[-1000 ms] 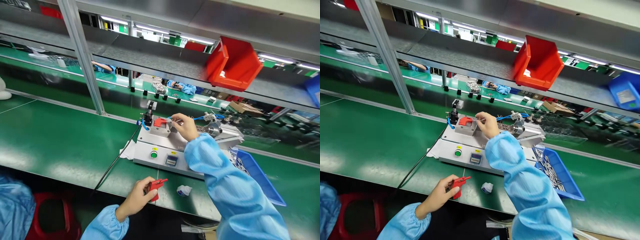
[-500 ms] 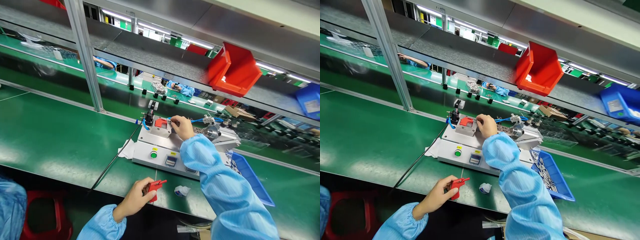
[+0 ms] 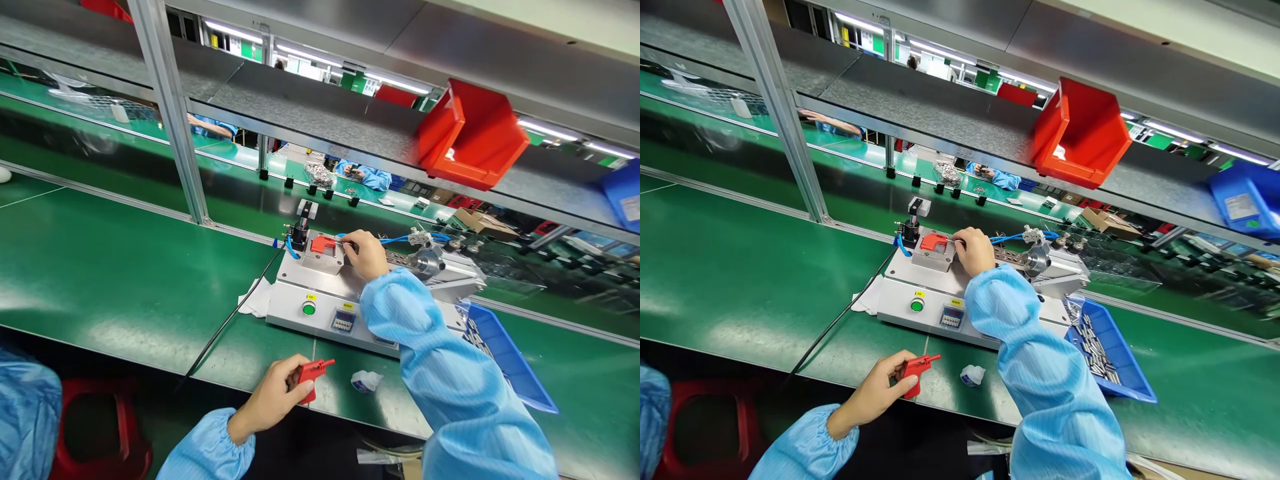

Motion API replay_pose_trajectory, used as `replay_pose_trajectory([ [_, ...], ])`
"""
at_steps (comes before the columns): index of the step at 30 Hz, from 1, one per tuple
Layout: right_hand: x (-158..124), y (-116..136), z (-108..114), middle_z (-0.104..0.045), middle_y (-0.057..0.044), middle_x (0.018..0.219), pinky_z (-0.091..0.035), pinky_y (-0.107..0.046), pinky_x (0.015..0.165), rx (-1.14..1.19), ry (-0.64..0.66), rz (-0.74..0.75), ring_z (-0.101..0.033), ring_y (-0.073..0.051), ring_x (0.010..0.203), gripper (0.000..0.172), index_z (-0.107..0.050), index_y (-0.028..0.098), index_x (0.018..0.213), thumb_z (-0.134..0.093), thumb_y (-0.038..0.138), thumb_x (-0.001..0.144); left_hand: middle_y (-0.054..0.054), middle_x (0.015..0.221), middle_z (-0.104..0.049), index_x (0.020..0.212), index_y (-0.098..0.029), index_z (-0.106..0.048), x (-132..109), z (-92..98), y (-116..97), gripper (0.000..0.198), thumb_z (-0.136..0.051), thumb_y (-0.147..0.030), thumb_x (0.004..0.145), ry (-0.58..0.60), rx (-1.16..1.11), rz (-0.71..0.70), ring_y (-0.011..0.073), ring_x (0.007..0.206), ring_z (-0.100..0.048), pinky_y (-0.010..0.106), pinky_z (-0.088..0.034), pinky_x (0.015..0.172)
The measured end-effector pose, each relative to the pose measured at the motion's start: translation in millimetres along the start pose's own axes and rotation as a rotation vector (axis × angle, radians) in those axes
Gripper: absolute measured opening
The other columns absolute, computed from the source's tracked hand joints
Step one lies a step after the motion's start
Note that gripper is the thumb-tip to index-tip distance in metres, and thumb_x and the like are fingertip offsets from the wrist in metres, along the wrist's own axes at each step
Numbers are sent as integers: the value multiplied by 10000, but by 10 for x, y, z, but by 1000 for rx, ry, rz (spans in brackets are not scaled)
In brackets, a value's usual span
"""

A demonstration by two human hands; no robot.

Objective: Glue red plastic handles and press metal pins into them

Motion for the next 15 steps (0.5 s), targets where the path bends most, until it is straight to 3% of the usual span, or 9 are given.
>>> replay_pose_trajectory([
  [15,-9,37,-2,-731,-110,1032,-509,-434,894,-55,14,-25,-643,-313,1005,234,-770,221,1039,-553,183,960,15,832,-638,1026,-199,-714,-56,1,-36,211,-618,-366,939,-11,133,-17,168,726,-544,270,-435,677],
])
Point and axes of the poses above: each hand's wrist, its own x-axis towards the middle knuckle, its own z-axis out of the back of the hand, y = z × x, the point moved 4 cm from there along x, towards the middle knuckle
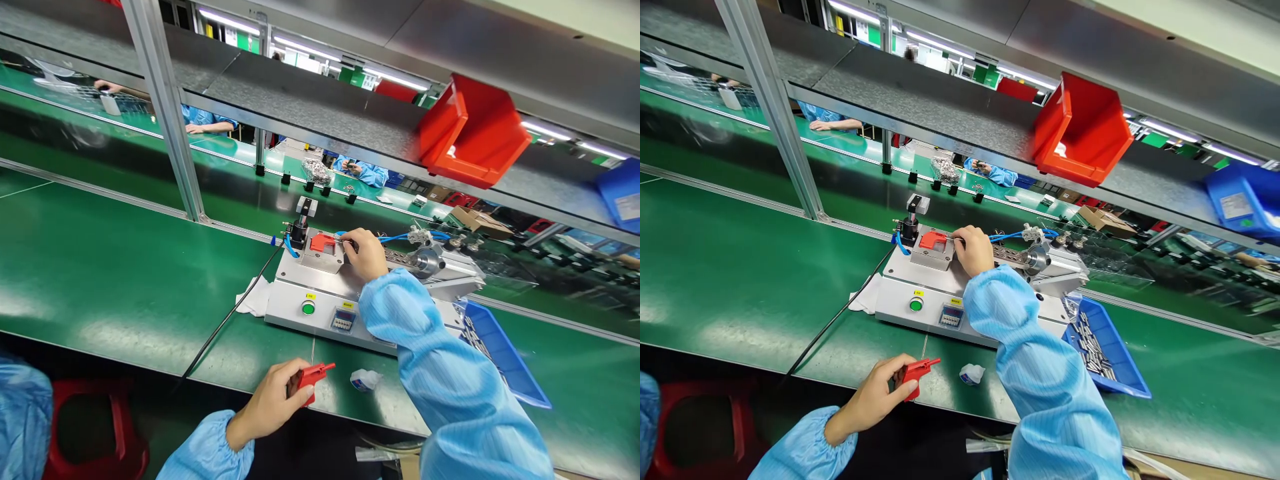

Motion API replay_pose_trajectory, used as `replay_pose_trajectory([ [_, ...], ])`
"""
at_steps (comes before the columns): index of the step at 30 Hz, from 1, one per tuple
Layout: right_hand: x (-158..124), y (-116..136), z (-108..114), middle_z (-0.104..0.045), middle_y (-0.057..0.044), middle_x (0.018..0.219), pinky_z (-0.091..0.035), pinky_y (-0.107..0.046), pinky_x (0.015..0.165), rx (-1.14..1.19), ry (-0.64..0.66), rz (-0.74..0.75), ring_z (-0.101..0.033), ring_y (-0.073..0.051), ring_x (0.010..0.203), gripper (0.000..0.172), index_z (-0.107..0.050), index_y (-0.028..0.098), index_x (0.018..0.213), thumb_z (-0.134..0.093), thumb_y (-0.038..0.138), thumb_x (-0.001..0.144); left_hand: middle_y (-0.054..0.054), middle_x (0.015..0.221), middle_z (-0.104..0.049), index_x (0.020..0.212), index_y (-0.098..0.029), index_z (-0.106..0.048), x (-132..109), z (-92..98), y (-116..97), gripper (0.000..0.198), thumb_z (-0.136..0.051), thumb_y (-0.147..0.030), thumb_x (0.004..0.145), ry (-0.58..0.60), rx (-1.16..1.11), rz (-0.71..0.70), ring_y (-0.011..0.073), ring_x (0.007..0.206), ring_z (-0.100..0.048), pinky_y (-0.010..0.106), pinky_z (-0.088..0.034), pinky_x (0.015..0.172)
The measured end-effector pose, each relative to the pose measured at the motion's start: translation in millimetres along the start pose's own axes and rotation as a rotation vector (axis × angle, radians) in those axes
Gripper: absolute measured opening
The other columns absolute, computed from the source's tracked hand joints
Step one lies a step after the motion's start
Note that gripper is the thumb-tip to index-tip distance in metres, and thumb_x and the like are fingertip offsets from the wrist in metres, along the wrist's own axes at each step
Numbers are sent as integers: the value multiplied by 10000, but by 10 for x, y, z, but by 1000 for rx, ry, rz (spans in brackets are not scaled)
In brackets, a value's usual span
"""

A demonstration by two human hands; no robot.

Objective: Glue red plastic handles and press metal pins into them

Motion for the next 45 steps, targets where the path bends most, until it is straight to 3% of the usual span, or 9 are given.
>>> replay_pose_trajectory([
  [10,22,-37,-6,-690,-88,912,-498,-420,832,80,-8,7,-611,-292,903,146,-717,230,952,-576,205,923,9,838,-630,1009,-199,-705,13,-3,1,177,-617,-326,924,11,24,-23,160,724,-535,261,-434,671],
  [13,22,-52,-10,-674,-83,902,-504,-420,840,117,-20,12,-613,-289,904,174,-720,229,1012,-577,197,917,8,834,-631,1014,-200,-709,13,-3,-5,180,-618,-324,920,9,37,-20,160,722,-536,262,-443,679],
  [16,22,-89,9,-673,-85,941,-528,-407,832,211,-56,5,-629,-268,879,221,-735,226,1048,-552,196,930,11,846,-639,1029,-202,-710,10,-4,1,189,-616,-326,923,6,51,-12,164,736,-543,265,-450,693],
  [26,26,-181,79,-715,-52,870,-579,-418,865,469,-85,-77,-671,-233,815,137,-739,219,911,-620,260,859,12,854,-638,1021,-203,-703,3,-12,13,189,-607,-336,927,13,65,-4,167,744,-542,269,-447,699],
  [45,3,-125,59,-711,-61,910,-553,-398,850,366,-94,-40,-641,-242,841,164,-733,227,941,-597,231,850,11,823,-632,995,-207,-699,7,-1,-35,188,-596,-350,928,-3,66,-13,163,723,-533,258,-452,673],
])
Point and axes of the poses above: each hand's wrist, its own x-axis towards the middle knuckle, its own z-axis out of the back of the hand, y = z × x, the point moved 4 cm from there along x, towards the middle knuckle
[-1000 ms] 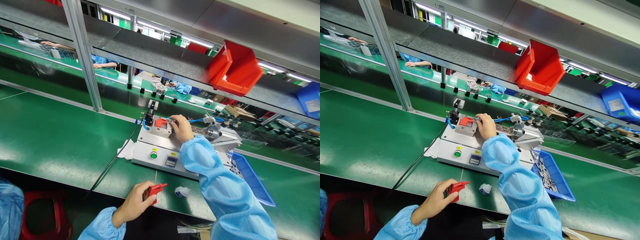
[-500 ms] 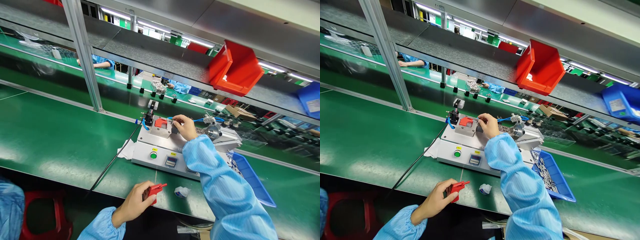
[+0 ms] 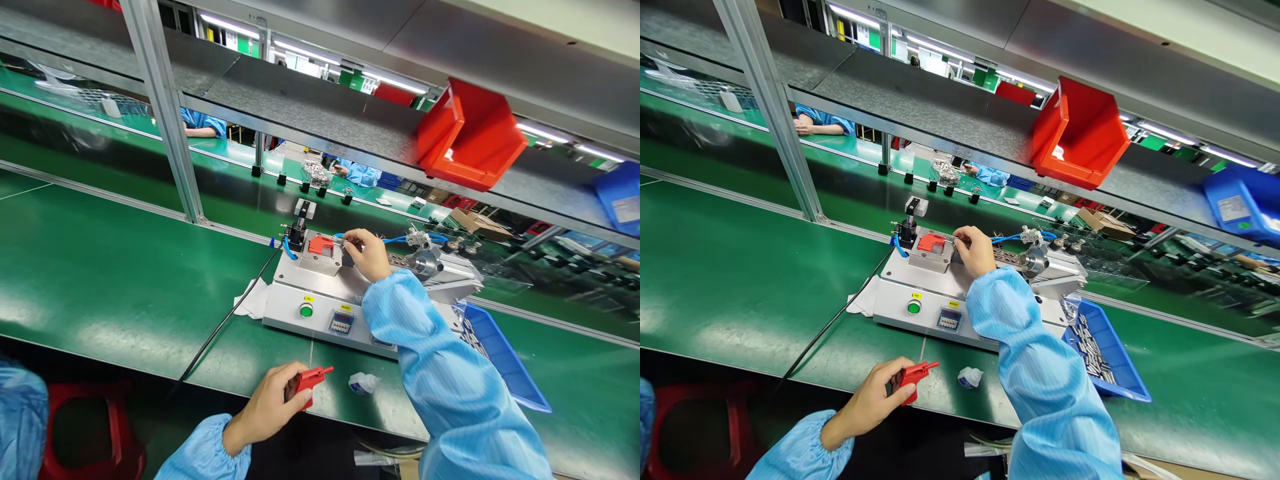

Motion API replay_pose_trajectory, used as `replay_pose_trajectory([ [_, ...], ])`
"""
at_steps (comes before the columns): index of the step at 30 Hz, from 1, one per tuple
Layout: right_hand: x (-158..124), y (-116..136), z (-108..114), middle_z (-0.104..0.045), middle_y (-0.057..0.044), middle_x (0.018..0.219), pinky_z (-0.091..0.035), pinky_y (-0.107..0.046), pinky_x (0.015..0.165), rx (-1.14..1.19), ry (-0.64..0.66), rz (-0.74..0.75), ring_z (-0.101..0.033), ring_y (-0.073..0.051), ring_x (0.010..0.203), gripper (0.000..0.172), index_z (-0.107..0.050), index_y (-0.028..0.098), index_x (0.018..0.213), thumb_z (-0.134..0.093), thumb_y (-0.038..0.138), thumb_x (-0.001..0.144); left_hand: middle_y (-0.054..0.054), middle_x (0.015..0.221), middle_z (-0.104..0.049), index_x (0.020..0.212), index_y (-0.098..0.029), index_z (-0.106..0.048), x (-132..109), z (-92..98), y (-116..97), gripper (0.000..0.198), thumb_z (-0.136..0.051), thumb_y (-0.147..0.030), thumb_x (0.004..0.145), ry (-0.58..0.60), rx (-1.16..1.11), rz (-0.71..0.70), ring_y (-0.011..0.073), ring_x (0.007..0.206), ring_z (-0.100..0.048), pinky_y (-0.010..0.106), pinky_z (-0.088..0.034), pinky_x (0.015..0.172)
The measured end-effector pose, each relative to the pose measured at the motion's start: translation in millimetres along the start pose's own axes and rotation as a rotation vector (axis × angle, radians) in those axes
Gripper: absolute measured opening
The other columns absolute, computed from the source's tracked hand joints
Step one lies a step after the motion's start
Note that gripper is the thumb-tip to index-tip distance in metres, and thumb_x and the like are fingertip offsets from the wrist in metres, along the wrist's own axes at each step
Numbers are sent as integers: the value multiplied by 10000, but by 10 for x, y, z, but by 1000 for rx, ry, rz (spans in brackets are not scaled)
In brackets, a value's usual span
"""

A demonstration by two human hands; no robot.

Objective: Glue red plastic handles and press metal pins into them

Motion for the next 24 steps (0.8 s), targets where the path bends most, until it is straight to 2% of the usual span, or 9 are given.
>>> replay_pose_trajectory([
  [11,-9,37,-18,-698,-58,909,-546,-398,849,-29,-21,2,-639,-245,839,137,-705,236,911,-587,204,851,7,825,-634,1011,-209,-692,-10,-20,16,157,-599,-312,938,3,-11,-29,162,720,-542,258,-451,667],
  [24,-6,32,-25,-693,-54,916,-540,-386,835,-20,-11,-5,-647,-245,857,133,-714,234,928,-602,198,866,10,833,-630,999,-207,-695,-8,-12,-16,149,-601,-295,923,16,-17,1,163,726,-547,256,-459,671],
])
Point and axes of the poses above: each hand's wrist, its own x-axis towards the middle knuckle, its own z-axis out of the back of the hand, y = z × x, the point moved 4 cm from there along x, towards the middle knuckle
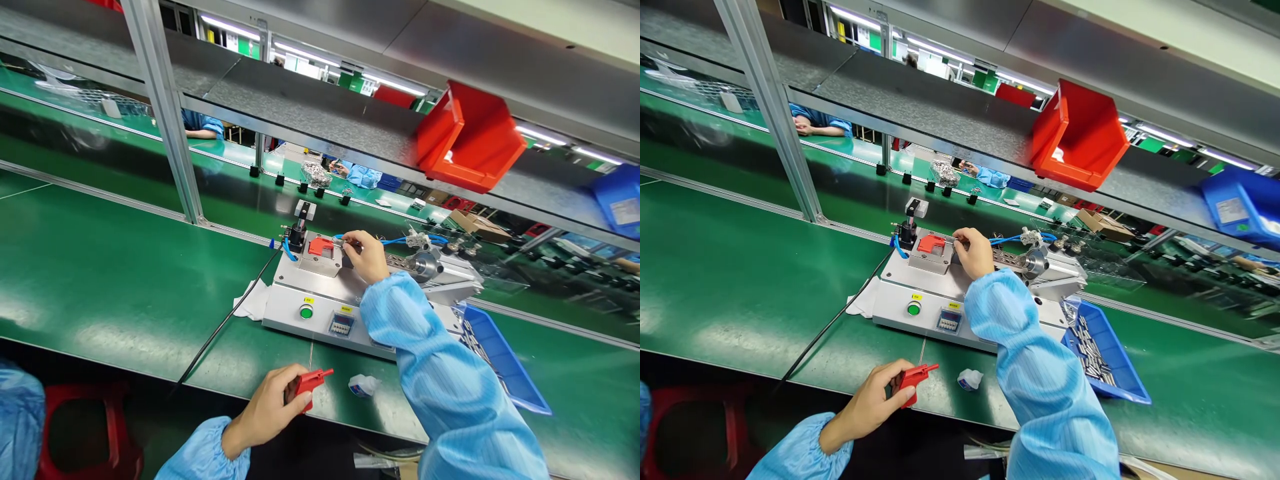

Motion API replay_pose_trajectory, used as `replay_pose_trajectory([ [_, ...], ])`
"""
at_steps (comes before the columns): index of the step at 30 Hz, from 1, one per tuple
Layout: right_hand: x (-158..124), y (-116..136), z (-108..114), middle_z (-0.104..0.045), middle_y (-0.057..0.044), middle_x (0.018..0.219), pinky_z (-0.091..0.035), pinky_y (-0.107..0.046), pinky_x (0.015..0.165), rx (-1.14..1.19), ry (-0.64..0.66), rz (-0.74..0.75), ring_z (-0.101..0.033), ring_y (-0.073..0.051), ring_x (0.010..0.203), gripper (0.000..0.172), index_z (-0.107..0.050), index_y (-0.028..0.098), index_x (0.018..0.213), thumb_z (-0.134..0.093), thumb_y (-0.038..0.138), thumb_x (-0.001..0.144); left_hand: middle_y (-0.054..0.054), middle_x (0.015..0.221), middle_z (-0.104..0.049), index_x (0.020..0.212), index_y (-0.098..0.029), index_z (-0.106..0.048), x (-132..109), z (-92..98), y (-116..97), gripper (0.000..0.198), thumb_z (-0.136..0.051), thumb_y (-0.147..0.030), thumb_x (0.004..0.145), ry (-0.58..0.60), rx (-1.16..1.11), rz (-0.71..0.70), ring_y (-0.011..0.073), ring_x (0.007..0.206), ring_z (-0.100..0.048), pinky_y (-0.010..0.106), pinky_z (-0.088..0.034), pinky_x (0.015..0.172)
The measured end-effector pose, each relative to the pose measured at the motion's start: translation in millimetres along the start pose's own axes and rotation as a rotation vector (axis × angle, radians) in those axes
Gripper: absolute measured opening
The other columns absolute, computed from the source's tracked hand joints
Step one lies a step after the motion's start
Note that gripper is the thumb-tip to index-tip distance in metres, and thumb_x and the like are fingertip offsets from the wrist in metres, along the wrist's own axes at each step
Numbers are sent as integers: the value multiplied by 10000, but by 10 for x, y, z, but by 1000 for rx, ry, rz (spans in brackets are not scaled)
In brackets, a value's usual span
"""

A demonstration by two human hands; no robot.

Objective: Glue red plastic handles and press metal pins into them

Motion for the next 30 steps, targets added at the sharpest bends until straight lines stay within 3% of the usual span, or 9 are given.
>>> replay_pose_trajectory([
  [30,-54,24,-17,-693,-62,921,-555,-413,864,34,-43,-4,-646,-249,856,133,-688,237,903,-565,238,853,16,836,-643,998,-218,-697,-31,-27,13,163,-578,-322,956,-46,116,-61,170,719,-555,269,-457,678],
])
Point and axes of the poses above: each hand's wrist, its own x-axis towards the middle knuckle, its own z-axis out of the back of the hand, y = z × x, the point moved 4 cm from there along x, towards the middle knuckle
